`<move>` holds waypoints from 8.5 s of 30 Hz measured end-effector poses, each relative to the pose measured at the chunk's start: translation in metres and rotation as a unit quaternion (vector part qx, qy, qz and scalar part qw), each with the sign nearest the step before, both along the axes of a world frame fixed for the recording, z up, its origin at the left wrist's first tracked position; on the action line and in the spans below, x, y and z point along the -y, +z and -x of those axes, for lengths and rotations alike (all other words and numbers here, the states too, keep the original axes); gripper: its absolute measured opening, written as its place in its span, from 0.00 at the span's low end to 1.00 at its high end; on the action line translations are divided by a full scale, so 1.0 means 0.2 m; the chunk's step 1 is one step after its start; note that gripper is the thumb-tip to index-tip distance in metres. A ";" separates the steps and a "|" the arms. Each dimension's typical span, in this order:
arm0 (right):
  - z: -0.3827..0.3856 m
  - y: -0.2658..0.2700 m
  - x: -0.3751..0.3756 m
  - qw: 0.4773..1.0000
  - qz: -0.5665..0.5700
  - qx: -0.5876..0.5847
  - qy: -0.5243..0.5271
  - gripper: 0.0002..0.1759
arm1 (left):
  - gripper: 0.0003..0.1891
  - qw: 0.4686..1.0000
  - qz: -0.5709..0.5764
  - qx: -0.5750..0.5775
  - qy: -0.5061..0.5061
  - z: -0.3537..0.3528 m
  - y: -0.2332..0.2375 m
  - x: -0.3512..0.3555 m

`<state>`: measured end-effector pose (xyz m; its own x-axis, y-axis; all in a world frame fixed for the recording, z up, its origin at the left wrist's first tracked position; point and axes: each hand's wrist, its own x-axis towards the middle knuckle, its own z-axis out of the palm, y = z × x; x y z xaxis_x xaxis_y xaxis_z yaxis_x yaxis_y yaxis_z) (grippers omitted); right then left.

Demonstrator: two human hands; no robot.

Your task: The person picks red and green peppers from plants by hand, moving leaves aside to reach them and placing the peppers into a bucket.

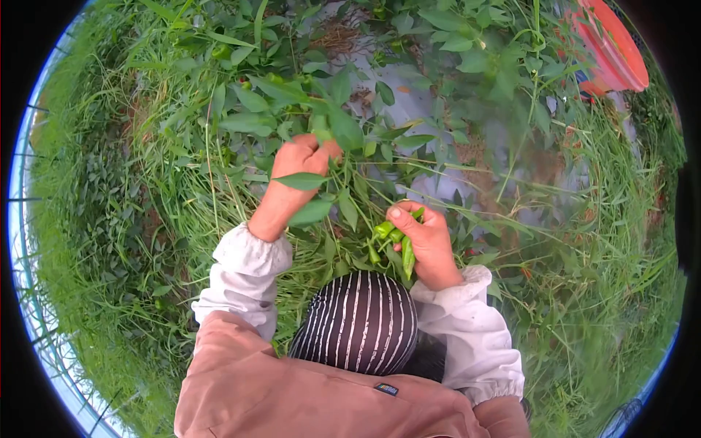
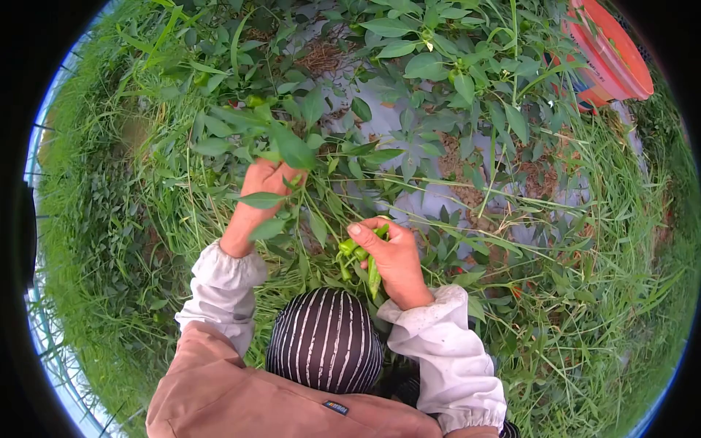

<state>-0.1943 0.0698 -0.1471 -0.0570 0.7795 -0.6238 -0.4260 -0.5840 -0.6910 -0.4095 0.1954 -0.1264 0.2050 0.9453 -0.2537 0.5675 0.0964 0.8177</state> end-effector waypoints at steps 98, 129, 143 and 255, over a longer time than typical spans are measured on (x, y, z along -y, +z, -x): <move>-0.75 0.45 -0.51 0.826 -0.324 0.384 -0.254 0.16 | 0.18 0.953 -0.261 0.129 -0.081 -1.05 -0.19 -0.34; -0.39 0.28 -0.23 0.987 -0.140 -0.075 -0.029 0.13 | 0.19 0.910 -0.022 0.398 0.117 -0.93 0.03 -0.47; -0.35 0.28 -0.20 0.995 -0.076 -0.057 0.012 0.10 | 0.18 0.951 -0.121 0.242 0.152 -0.96 0.02 -0.59; -0.60 0.89 0.08 0.599 -0.444 0.662 0.074 0.13 | 0.09 0.814 -0.441 0.122 -0.357 -1.39 -0.11 0.22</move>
